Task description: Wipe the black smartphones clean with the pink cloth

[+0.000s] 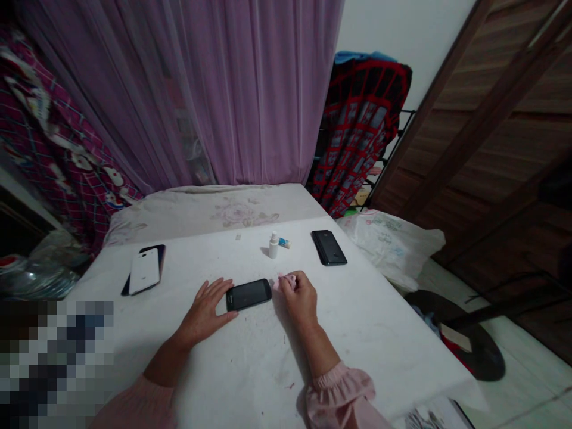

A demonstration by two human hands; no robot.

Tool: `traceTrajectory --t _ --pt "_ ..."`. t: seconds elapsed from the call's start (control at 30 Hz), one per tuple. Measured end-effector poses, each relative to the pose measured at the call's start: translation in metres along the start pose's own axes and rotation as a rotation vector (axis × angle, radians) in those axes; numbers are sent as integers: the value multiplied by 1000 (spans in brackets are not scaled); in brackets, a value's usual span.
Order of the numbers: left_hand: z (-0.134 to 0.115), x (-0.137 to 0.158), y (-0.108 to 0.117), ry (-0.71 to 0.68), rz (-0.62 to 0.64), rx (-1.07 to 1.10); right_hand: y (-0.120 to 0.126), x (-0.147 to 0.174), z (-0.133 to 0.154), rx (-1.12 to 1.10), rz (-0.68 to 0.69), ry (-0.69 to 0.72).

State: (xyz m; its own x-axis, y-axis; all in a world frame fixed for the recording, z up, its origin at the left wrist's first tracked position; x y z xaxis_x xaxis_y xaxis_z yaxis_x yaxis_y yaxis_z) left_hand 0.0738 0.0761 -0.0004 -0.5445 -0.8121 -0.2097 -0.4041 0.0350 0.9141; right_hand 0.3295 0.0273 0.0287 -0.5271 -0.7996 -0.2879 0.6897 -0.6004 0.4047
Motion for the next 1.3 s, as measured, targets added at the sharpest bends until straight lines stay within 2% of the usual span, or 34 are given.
traceTrajectory --t 0.07,0.17,0.23,0.37,0.57,0.87,1.13,1.3 --pt "-1 0 0 4 4 2 -6 2 14 51 -30 188" --pt "-1 0 0 8 5 5 -27 13 33 76 63 482" --pt "-1 0 1 4 1 10 -40 21 39 114 162 581" --pt "-3 0 1 -2 -6 12 -50 37 44 282 322 668" --pt "-6 0 -1 -8 -22 8 -44 57 47 494 402 688" --pt "-13 -3 -2 -11 8 40 -41 65 46 540 406 656" --pt "-18 -4 1 -4 8 59 -60 44 44 583 384 633" --pt "-21 -4 4 30 -38 57 -49 58 40 610 395 641"
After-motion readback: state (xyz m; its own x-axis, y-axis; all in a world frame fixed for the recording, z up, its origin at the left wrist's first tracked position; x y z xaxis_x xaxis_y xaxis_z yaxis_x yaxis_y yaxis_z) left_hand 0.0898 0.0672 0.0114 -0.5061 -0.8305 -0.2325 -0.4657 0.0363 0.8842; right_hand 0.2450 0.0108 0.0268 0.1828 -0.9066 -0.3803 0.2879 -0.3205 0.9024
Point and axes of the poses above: each hand's wrist, its own x-axis away from the middle knuckle, its own y-axis out of the back of the hand, z = x × y, the point moved 8 cm from there along -x, towards the middle knuckle
